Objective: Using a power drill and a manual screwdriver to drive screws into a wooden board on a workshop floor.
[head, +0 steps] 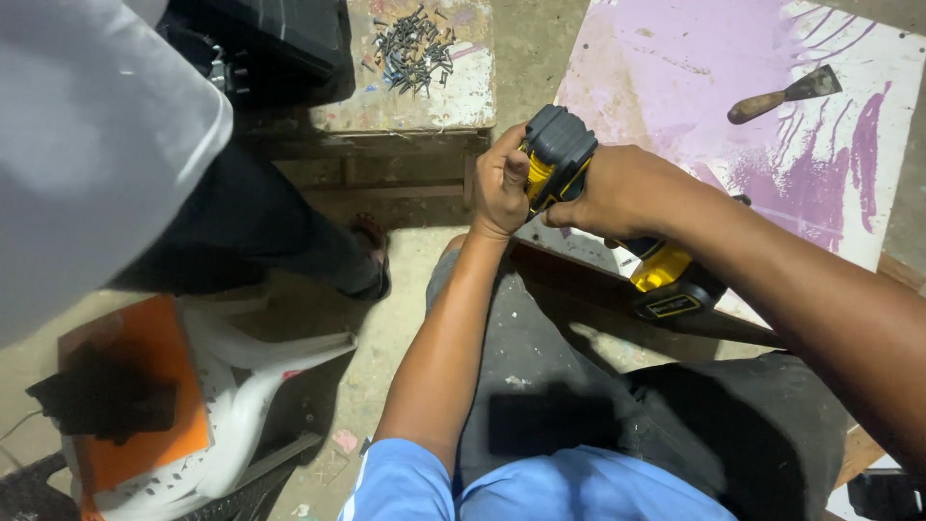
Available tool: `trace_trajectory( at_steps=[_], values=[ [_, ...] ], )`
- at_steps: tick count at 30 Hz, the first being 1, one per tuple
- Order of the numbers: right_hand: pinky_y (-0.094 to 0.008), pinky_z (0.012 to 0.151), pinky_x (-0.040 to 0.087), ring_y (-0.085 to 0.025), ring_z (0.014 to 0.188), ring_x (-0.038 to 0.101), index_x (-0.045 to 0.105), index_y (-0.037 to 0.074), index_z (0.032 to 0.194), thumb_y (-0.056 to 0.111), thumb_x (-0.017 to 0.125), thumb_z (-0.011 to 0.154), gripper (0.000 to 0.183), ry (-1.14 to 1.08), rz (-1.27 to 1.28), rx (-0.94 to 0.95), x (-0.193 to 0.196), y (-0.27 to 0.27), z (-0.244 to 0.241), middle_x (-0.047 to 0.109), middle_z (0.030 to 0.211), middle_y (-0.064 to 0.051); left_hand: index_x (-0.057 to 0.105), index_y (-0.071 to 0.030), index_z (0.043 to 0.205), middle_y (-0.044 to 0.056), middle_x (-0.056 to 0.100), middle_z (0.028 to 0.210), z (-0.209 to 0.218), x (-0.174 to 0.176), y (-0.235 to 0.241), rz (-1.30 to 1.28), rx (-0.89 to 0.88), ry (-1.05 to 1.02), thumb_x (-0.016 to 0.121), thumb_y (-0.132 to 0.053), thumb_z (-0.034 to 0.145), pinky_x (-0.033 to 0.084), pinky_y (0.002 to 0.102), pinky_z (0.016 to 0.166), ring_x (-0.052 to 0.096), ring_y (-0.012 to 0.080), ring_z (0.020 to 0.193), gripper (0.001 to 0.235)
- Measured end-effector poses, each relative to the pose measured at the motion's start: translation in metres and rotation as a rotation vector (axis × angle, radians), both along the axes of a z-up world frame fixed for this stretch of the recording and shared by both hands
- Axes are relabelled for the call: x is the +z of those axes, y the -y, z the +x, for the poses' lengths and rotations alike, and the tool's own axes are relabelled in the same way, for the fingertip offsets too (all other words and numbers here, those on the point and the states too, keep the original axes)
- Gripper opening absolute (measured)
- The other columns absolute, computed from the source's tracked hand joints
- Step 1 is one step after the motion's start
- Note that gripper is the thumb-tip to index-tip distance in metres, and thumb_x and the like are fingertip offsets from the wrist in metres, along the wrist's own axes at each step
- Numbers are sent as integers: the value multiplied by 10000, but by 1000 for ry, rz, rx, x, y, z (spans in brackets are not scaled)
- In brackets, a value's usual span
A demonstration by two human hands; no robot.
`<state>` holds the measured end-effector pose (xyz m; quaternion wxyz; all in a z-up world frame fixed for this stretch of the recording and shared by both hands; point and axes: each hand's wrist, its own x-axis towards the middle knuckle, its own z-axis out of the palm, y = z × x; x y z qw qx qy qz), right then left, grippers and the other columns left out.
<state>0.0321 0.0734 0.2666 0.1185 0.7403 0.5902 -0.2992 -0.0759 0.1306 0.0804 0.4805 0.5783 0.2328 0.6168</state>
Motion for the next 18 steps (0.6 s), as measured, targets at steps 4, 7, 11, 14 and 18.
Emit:
trace_trajectory(
  at_steps=[4,7,11,14,18],
  values=[
    [-457,785,600,-369,829,781,743,-3,1064,582,709,823,634,-35,-1,-21,-3,-2,-3,772,809,-215,757,-206,1203,53,776,1004,-1,4,1,16,9,8,416,-730,1005,558,394,936,700,165,1035,656],
    [-512,822,583,-455,993,741,722,-24,1138,726,688,770,836,39,47,6,-14,-4,2,758,961,-287,757,-202,1199,47,779,999,-2,6,0,21,15,21,423,-715,1013,563,386,929,706,154,1017,640],
    [-524,857,577,-467,1060,717,714,-23,1184,750,689,756,884,58,48,7,-11,0,2,745,1037,-298,752,-193,1208,65,778,1004,-2,8,1,22,32,-5,423,-723,1010,564,409,925,705,176,1033,655],
    [-517,848,575,-469,1036,725,725,-28,1163,733,704,755,864,49,54,-4,-9,-1,3,750,1011,-293,751,-203,1214,68,776,1005,-1,8,2,19,39,-18,418,-737,1003,567,416,920,709,193,1029,664],
    [-489,824,580,-428,951,757,751,-43,1086,623,718,791,729,-63,-20,-47,6,1,-4,766,916,-268,756,-203,1205,69,777,1006,1,6,4,3,39,-35,421,-749,992,570,417,918,712,201,1038,675]
  ],
)
